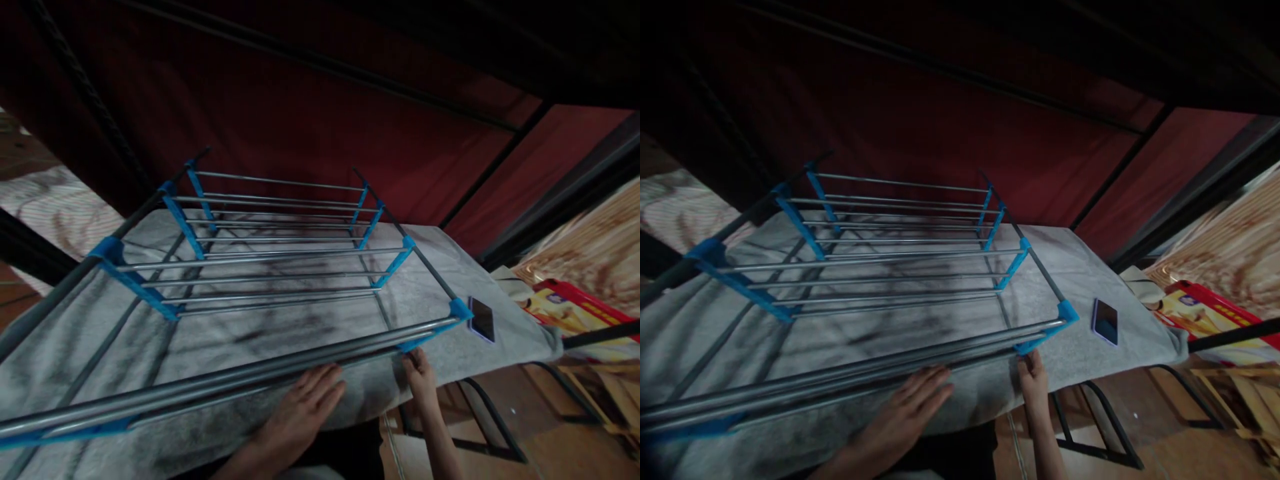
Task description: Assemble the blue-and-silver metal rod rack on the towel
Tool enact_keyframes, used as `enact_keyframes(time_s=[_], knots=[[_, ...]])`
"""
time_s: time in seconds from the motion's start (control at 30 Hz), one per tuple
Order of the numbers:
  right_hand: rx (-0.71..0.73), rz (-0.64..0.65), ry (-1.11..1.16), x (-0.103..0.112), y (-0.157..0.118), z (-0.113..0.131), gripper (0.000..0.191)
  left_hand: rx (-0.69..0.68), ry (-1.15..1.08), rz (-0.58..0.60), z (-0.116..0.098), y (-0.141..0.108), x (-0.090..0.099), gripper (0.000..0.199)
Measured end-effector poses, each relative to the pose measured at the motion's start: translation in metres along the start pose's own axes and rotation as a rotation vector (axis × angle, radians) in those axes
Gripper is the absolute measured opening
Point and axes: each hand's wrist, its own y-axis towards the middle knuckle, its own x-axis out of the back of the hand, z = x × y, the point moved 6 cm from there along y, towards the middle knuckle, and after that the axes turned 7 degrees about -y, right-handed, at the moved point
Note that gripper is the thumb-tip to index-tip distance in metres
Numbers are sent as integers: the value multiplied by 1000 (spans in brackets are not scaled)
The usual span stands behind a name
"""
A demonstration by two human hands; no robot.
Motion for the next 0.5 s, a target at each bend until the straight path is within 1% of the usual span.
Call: enact_keyframes(time_s=[0.07,0.1,0.13,0.17,0.2,0.23,0.3,0.37,0.43,0.5], knots=[[-34,7,-74,-1,1,-8,37,159,66,-14,35,-51,-7,77],[-48,6,-112,-1,2,-11,38,209,98,-35,49,-75,-8,80],[-64,6,-148,-1,2,-13,40,264,136,-88,61,-98,-6,82],[-81,4,-181,-1,3,-14,42,312,167,-145,72,-118,-4,82],[-97,0,-212,-1,3,-14,44,357,192,-177,82,-135,-3,80],[-111,-3,-238,0,3,-13,46,396,225,-215,91,-148,-1,73],[-133,-15,-284,1,1,-11,51,413,303,-278,103,-163,4,52],[-151,-21,-322,1,-2,-9,55,375,372,-296,109,-165,6,36],[-160,-23,-364,1,-7,-11,57,345,400,-270,113,-162,3,35],[-140,-30,-410,0,-11,-15,56,350,398,-228,118,-159,-4,44]])
